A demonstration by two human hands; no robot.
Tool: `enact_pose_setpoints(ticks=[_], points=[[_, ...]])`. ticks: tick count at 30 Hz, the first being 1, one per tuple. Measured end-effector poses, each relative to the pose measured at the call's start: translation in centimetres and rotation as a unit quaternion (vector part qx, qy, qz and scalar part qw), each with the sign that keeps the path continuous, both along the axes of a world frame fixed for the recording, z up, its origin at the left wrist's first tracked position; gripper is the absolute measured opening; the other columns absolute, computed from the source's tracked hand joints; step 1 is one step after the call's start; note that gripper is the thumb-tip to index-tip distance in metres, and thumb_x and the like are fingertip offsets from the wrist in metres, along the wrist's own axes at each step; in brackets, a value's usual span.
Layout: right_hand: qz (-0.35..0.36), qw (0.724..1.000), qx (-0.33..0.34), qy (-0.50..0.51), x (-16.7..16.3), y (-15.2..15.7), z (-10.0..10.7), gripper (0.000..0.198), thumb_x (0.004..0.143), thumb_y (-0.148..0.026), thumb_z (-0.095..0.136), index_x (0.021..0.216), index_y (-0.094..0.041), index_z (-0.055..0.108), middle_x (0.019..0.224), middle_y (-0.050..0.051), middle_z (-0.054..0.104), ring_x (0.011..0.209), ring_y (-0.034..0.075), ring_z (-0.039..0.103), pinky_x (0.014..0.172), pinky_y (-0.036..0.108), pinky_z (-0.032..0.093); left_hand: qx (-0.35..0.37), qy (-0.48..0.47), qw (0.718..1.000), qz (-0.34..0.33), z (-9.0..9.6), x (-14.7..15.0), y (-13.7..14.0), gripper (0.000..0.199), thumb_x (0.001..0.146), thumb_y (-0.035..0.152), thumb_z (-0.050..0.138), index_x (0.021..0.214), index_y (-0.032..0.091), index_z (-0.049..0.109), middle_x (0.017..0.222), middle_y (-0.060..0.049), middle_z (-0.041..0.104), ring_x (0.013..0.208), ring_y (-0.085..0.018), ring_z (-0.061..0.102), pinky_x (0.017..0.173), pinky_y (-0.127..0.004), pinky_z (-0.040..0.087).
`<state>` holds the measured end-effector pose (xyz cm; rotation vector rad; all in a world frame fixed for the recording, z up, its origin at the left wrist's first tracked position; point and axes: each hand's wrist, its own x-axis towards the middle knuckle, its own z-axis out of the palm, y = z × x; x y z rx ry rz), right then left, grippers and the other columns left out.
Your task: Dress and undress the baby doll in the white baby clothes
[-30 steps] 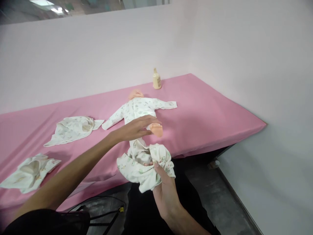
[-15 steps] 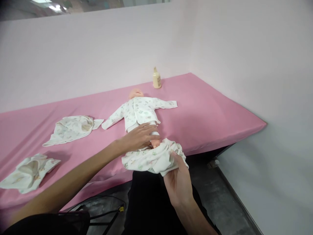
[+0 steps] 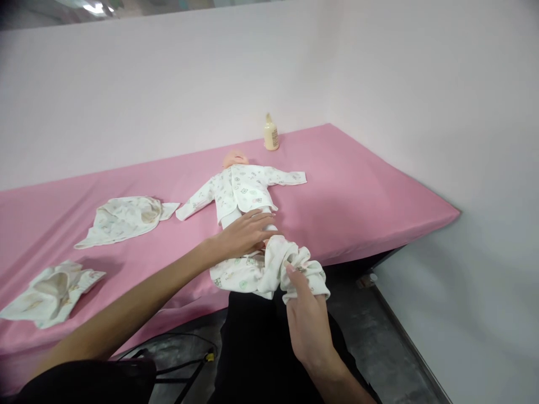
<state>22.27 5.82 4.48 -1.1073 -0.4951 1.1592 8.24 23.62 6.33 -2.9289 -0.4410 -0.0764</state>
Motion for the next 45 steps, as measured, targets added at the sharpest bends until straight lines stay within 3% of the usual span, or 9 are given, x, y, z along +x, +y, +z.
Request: enact_pose_setpoints(ticks=[5, 13, 18, 22, 26, 31, 38, 41, 45], points=[[-0.038, 0.999, -0.018, 0.006, -1.2, 1.4, -1.0, 0.033, 0.083, -0.041, 0.075, 0.11, -0.023, 0.069, 0.115, 0.003, 0.07, 0.106, 0.021, 0.066, 0.09, 0.032, 0.056, -0.056, -0.054, 0.996, 0.04, -0.1, 0.5, 0.2, 0.048, 0.087, 0.01, 0.06, 0.133, 0.024, 0.062, 0.133, -0.009, 0.062, 0.132, -0.026, 0.052, 0.114, -0.046, 0.037], [-0.013, 0.994, -0.05, 0.095, -1.2, 3.3, -0.8, 0.032, 0.081, -0.043, 0.077, 0.106, -0.023, 0.071, 0.108, 0.001, 0.072, 0.106, 0.021, 0.067, 0.088, 0.031, 0.058, -0.142, -0.126, 0.976, 0.105, 0.0, 0.8, -1.7, 0.048, 0.083, 0.006, 0.055, 0.128, 0.02, 0.061, 0.135, -0.011, 0.055, 0.133, -0.029, 0.047, 0.111, -0.05, 0.041], [0.036, 0.987, -0.001, 0.159, -1.3, 3.7, -0.6, 0.04, 0.086, -0.043, 0.07, 0.124, -0.027, 0.068, 0.118, 0.001, 0.072, 0.113, 0.023, 0.067, 0.093, 0.035, 0.059, -0.344, -0.249, 0.876, 0.228, 2.0, -0.1, -5.8, 0.025, 0.096, 0.025, 0.048, 0.118, 0.02, 0.06, 0.121, -0.009, 0.061, 0.113, -0.022, 0.058, 0.094, -0.039, 0.053], [0.039, 0.986, -0.008, 0.163, -1.3, 3.6, -0.4, 0.041, 0.089, -0.047, 0.065, 0.123, -0.023, 0.069, 0.116, 0.004, 0.074, 0.113, 0.027, 0.068, 0.094, 0.04, 0.059, -0.475, -0.194, 0.825, 0.238, 3.1, 0.0, -7.6, 0.038, 0.095, 0.05, 0.056, 0.118, 0.02, 0.056, 0.109, -0.007, 0.066, 0.095, -0.021, 0.063, 0.08, -0.035, 0.053], [0.057, 0.987, -0.013, 0.15, -1.1, 3.4, -0.3, 0.045, 0.09, -0.052, 0.062, 0.122, -0.022, 0.07, 0.113, 0.005, 0.075, 0.113, 0.029, 0.069, 0.095, 0.042, 0.059, -0.473, -0.188, 0.823, 0.252, 2.8, 0.5, -7.0, 0.04, 0.093, 0.053, 0.057, 0.115, 0.02, 0.054, 0.109, -0.008, 0.065, 0.1, -0.023, 0.063, 0.081, -0.036, 0.052], [0.056, 0.977, 0.02, 0.206, -1.1, 3.4, -0.5, 0.046, 0.092, -0.049, 0.061, 0.131, -0.025, 0.067, 0.127, 0.004, 0.071, 0.121, 0.027, 0.065, 0.101, 0.044, 0.057, -0.515, -0.194, 0.815, 0.182, 2.3, 0.0, -5.3, 0.031, 0.097, 0.045, 0.055, 0.117, 0.021, 0.052, 0.119, -0.008, 0.062, 0.12, -0.023, 0.059, 0.098, -0.037, 0.049], [0.039, 0.972, 0.048, 0.225, -1.1, 3.5, -0.5, 0.042, 0.091, -0.042, 0.064, 0.131, -0.028, 0.066, 0.134, 0.003, 0.068, 0.126, 0.026, 0.062, 0.104, 0.044, 0.056, -0.534, -0.17, 0.815, 0.145, 2.3, -1.1, -2.5, 0.034, 0.098, 0.043, 0.053, 0.124, 0.022, 0.05, 0.131, -0.01, 0.058, 0.122, -0.022, 0.058, 0.098, -0.036, 0.05], [0.047, 0.97, 0.047, 0.235, -1.1, 3.5, -0.6, 0.046, 0.092, -0.044, 0.061, 0.134, -0.026, 0.064, 0.136, 0.004, 0.066, 0.129, 0.027, 0.06, 0.105, 0.046, 0.055, -0.486, -0.159, 0.842, 0.17, 2.5, -1.3, -1.7, 0.035, 0.098, 0.045, 0.049, 0.125, 0.022, 0.049, 0.132, -0.01, 0.058, 0.119, -0.023, 0.058, 0.094, -0.036, 0.051], [0.06, 0.967, 0.045, 0.244, -1.1, 3.4, -0.9, 0.048, 0.093, -0.045, 0.06, 0.137, -0.026, 0.063, 0.139, 0.004, 0.064, 0.133, 0.027, 0.057, 0.106, 0.045, 0.054, -0.333, -0.131, 0.91, 0.208, 2.6, -1.3, -1.0, 0.033, 0.1, 0.043, 0.042, 0.122, 0.02, 0.051, 0.122, -0.01, 0.062, 0.107, -0.024, 0.058, 0.087, -0.037, 0.05]])
